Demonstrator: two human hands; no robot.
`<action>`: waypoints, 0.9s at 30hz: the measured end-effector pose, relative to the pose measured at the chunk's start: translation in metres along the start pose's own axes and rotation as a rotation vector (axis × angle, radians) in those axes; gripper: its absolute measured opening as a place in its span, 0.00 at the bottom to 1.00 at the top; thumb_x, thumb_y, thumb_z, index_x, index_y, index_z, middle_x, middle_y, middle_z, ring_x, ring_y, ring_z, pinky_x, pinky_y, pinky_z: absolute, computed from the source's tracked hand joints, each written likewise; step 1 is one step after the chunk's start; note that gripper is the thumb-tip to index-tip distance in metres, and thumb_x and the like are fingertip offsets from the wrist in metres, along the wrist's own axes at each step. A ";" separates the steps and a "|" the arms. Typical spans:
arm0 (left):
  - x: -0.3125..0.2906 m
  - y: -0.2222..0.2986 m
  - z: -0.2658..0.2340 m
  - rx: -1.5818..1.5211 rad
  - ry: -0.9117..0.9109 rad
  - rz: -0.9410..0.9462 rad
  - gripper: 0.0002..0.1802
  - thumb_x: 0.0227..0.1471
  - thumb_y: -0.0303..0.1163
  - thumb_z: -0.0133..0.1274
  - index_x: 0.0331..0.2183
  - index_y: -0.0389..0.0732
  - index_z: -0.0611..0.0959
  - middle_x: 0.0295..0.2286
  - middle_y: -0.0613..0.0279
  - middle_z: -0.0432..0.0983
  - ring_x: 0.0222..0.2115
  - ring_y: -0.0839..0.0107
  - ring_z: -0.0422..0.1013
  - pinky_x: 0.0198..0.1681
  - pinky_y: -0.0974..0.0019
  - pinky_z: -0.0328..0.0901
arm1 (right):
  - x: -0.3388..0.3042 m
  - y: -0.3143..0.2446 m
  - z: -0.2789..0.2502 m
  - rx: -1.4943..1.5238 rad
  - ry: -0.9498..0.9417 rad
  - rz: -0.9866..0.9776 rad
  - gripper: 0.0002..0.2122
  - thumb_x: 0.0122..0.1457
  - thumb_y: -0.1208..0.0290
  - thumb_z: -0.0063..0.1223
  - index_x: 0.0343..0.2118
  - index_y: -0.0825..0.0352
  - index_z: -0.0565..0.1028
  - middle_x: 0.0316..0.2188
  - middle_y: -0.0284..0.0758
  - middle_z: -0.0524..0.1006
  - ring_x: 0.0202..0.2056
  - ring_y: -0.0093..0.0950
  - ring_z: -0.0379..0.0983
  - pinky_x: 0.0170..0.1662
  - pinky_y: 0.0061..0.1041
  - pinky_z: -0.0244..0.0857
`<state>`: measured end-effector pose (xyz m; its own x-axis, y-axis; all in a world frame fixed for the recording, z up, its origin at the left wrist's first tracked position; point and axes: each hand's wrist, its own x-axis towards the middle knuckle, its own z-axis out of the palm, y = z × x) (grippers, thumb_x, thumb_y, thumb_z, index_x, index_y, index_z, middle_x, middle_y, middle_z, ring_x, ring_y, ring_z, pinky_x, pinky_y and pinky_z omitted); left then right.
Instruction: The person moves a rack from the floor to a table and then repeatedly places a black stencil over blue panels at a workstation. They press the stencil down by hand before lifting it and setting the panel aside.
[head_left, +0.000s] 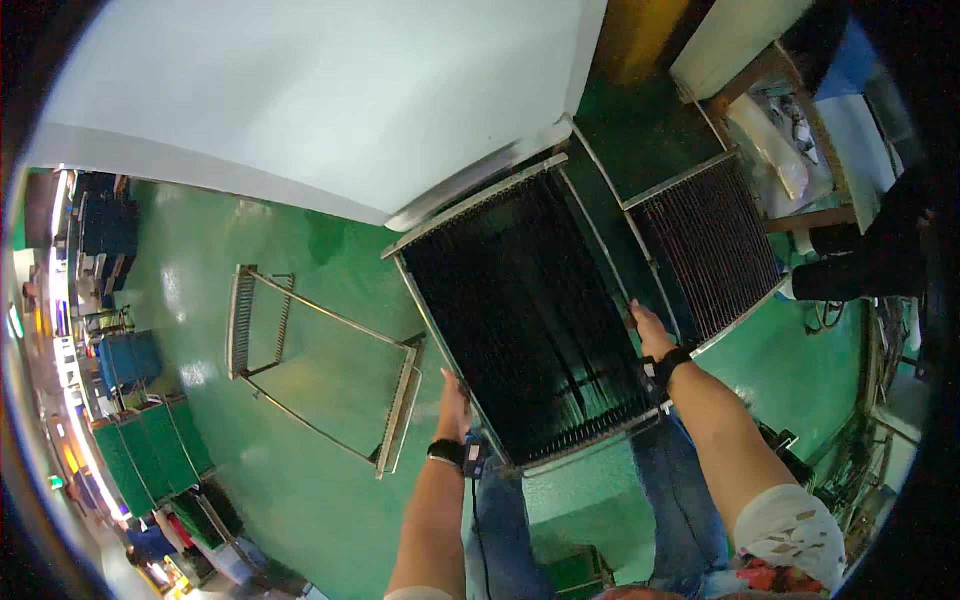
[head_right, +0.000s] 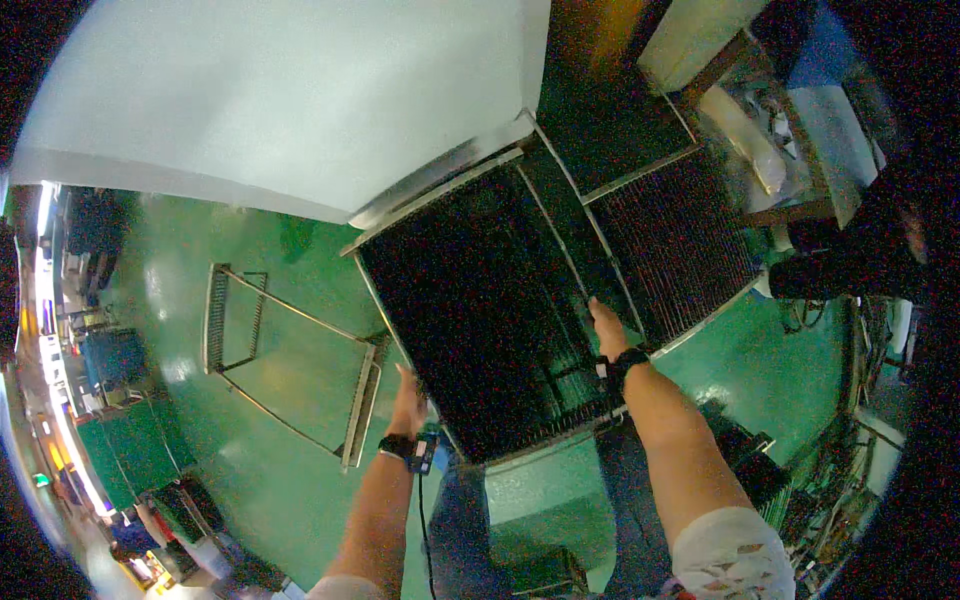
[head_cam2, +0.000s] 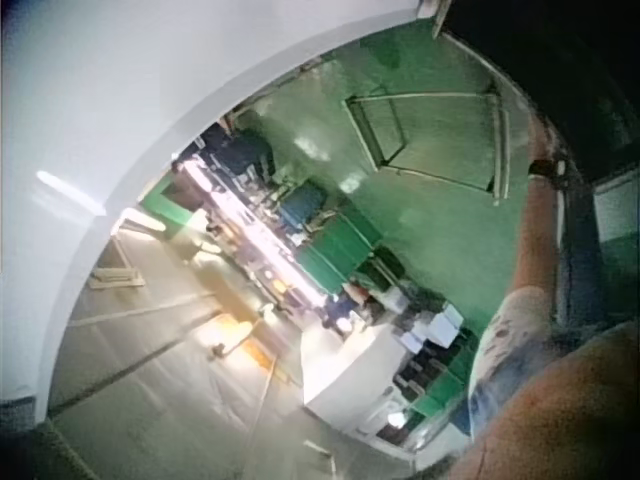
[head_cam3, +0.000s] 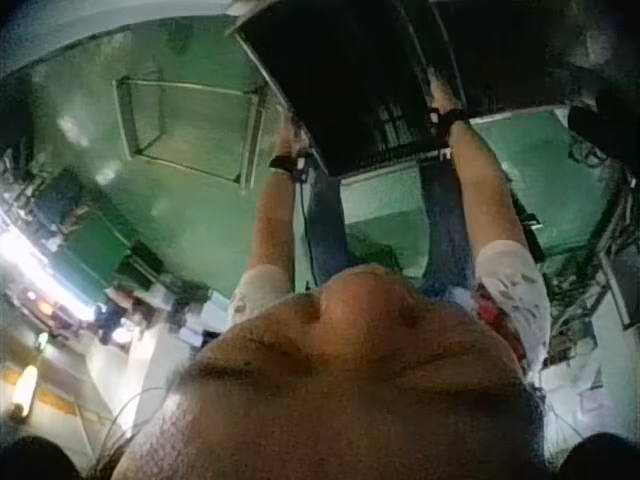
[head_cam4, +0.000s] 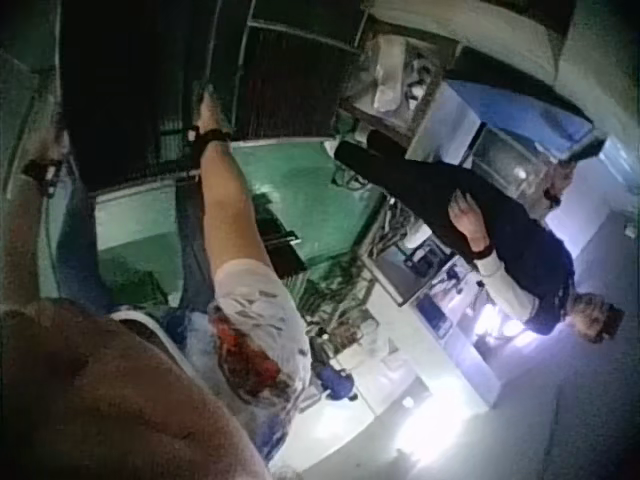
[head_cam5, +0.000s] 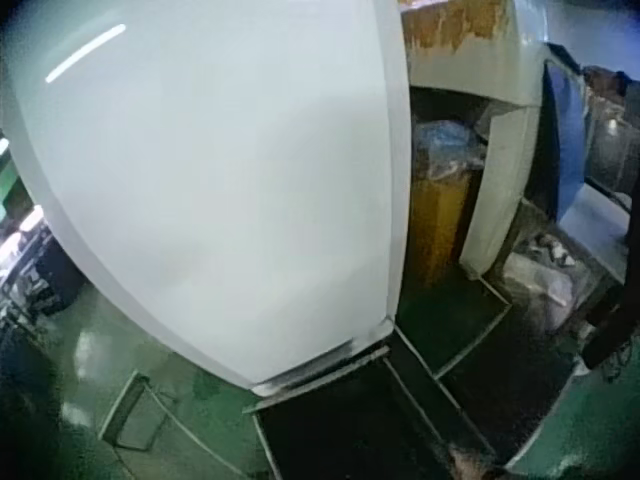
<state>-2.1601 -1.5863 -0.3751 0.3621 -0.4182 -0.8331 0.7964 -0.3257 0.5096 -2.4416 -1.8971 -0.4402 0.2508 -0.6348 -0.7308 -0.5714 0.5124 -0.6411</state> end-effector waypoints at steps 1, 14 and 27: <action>0.013 -0.005 -0.001 0.096 0.123 -0.017 0.39 0.51 0.66 0.29 0.52 0.46 0.67 0.50 0.60 0.65 0.52 0.68 0.60 0.55 0.63 0.53 | 0.001 -0.005 0.004 -0.007 -0.010 0.012 0.21 0.61 0.52 0.40 0.33 0.69 0.74 0.30 0.30 0.72 0.35 0.26 0.65 0.44 0.28 0.55; -0.131 -0.089 -0.086 1.025 0.082 -0.156 0.28 0.52 0.55 0.42 0.40 0.38 0.74 0.33 0.60 0.76 0.35 0.57 0.71 0.36 0.53 0.63 | -0.172 0.001 -0.043 0.071 -0.238 0.556 0.11 0.57 0.66 0.50 0.38 0.68 0.70 0.31 0.36 0.75 0.34 0.29 0.74 0.37 0.26 0.70; -0.161 -0.011 -0.202 1.342 0.340 0.107 0.25 0.45 0.39 0.53 0.44 0.36 0.72 0.43 0.44 0.67 0.45 0.49 0.65 0.45 0.53 0.62 | -0.488 0.021 -0.194 -0.318 -0.485 0.025 0.16 0.58 0.65 0.47 0.45 0.70 0.67 0.36 0.44 0.73 0.32 0.31 0.71 0.32 0.27 0.65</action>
<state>-2.1295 -1.3444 -0.2895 0.6442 -0.3312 -0.6895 -0.2418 -0.9433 0.2273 -2.7275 -1.6883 -0.0514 0.5209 -0.2488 -0.8165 -0.7694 0.2775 -0.5754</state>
